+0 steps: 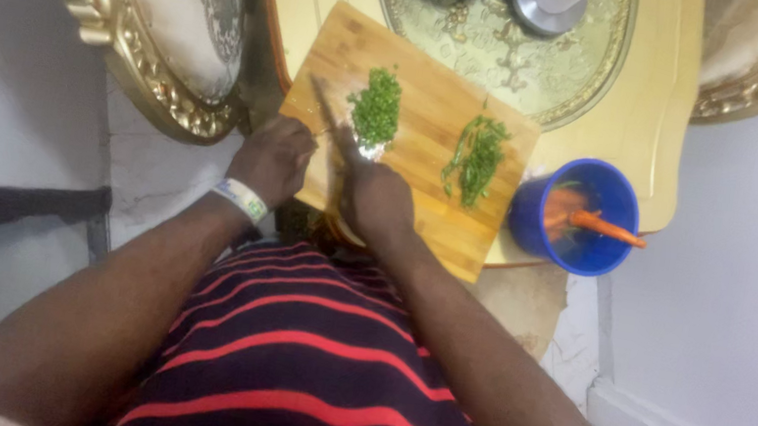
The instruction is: The person uses a knife to chop green beans on a wooden cutting board and then gathers carrots from a blue bowl to prepare them.
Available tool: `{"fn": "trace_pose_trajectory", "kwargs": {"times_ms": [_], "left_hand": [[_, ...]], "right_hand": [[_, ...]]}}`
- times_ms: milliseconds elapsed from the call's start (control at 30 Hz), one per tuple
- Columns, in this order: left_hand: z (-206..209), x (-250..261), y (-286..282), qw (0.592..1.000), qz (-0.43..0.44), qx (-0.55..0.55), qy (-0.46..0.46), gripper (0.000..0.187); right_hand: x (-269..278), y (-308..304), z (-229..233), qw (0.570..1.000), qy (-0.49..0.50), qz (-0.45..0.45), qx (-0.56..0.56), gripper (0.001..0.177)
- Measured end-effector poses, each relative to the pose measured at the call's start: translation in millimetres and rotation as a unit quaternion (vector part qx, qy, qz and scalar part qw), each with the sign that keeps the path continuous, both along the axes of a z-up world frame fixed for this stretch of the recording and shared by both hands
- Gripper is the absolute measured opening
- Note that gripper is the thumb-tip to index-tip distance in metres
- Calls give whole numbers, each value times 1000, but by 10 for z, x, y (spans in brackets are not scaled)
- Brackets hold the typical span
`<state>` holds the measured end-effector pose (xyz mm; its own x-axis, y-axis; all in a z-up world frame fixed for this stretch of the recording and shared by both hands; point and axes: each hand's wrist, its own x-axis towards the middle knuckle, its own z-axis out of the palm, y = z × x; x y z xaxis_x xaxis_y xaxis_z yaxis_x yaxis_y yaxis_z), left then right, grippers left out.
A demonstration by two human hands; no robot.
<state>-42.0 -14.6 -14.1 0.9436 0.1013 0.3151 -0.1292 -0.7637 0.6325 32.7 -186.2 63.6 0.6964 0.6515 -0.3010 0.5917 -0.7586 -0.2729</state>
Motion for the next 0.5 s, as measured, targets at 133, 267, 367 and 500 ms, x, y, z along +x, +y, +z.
{"fn": "trace_pose_trajectory", "kwargs": {"times_ms": [133, 267, 367, 500], "left_hand": [[94, 49, 42, 998, 8, -18, 59, 7], [105, 33, 46, 999, -4, -40, 2, 7], [79, 29, 11, 999, 21, -41, -25, 7], [145, 200, -7, 997, 49, -32, 42, 11]], "right_hand": [[82, -111, -4, 998, 8, -63, 25, 68], [59, -241, -72, 997, -16, -43, 60, 65], [29, -208, -88, 996, -2, -44, 77, 70], [-24, -169, 9, 994, 8, -74, 78, 64]]}}
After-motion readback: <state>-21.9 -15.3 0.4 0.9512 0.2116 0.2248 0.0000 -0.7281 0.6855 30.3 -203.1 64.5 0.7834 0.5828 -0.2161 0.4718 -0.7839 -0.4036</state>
